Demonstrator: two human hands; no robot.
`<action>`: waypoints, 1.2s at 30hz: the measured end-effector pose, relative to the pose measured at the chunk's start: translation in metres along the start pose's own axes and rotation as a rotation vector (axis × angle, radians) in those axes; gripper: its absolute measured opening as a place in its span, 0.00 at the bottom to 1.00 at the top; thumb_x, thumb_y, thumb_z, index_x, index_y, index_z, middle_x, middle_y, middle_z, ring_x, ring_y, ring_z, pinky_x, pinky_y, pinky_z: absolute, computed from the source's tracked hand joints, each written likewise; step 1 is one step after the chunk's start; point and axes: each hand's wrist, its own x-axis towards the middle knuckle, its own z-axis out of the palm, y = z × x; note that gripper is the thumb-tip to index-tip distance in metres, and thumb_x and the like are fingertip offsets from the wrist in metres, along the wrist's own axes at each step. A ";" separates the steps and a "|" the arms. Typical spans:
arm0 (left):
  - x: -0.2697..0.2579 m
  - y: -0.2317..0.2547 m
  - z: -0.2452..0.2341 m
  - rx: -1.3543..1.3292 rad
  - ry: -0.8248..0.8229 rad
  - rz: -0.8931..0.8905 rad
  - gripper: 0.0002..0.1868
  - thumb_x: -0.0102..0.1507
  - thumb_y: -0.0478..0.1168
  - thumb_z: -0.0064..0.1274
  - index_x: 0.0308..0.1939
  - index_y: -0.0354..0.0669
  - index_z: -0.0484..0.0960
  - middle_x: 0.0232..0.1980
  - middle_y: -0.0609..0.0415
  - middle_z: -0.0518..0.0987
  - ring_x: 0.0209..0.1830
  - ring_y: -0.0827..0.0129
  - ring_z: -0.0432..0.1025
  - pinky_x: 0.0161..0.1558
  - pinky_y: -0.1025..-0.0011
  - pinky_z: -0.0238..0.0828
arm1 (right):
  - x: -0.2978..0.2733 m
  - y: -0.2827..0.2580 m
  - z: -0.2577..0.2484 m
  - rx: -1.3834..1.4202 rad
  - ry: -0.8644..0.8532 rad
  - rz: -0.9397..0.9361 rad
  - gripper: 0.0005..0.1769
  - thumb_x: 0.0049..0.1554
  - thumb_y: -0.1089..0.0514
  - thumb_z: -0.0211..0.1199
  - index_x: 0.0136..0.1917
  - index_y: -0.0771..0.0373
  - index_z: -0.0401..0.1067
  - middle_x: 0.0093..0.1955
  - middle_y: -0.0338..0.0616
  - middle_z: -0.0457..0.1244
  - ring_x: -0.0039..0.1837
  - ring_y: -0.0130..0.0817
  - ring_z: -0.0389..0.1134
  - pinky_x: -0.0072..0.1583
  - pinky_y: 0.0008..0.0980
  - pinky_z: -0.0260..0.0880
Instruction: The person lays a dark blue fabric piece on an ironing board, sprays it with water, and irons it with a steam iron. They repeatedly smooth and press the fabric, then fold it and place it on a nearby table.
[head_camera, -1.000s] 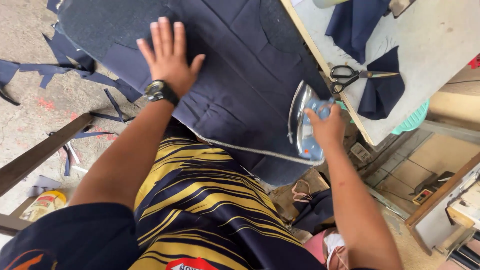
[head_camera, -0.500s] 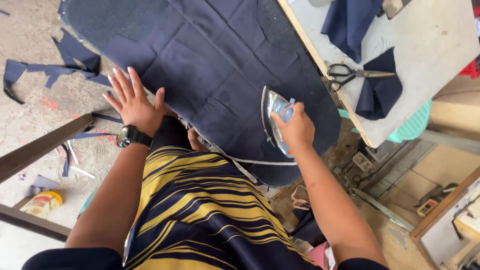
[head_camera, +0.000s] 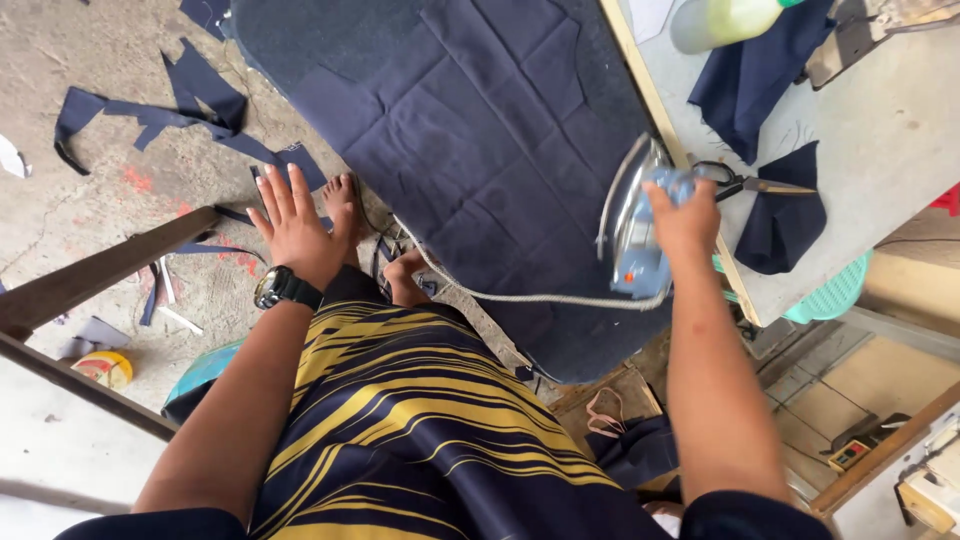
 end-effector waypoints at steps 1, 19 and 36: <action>0.002 0.000 -0.003 0.012 -0.009 0.017 0.51 0.66 0.62 0.51 0.82 0.42 0.46 0.83 0.36 0.43 0.83 0.41 0.36 0.73 0.32 0.31 | -0.017 0.006 -0.007 0.083 -0.025 0.104 0.39 0.57 0.35 0.72 0.67 0.63 0.63 0.63 0.61 0.66 0.66 0.59 0.66 0.65 0.55 0.67; -0.039 0.292 0.151 0.529 -0.658 1.145 0.40 0.71 0.57 0.36 0.81 0.42 0.43 0.85 0.50 0.35 0.84 0.53 0.25 0.76 0.37 0.13 | -0.132 0.118 0.012 0.430 0.010 0.517 0.40 0.66 0.43 0.63 0.73 0.76 0.54 0.49 0.60 0.66 0.44 0.44 0.74 0.46 0.37 0.79; -0.066 0.292 0.105 0.314 -0.551 0.959 0.35 0.70 0.55 0.42 0.76 0.42 0.58 0.80 0.46 0.51 0.82 0.50 0.41 0.75 0.40 0.34 | 0.035 0.081 0.110 -0.002 0.069 -0.024 0.06 0.59 0.56 0.63 0.50 0.57 0.73 0.52 0.43 0.62 0.54 0.41 0.68 0.53 0.38 0.74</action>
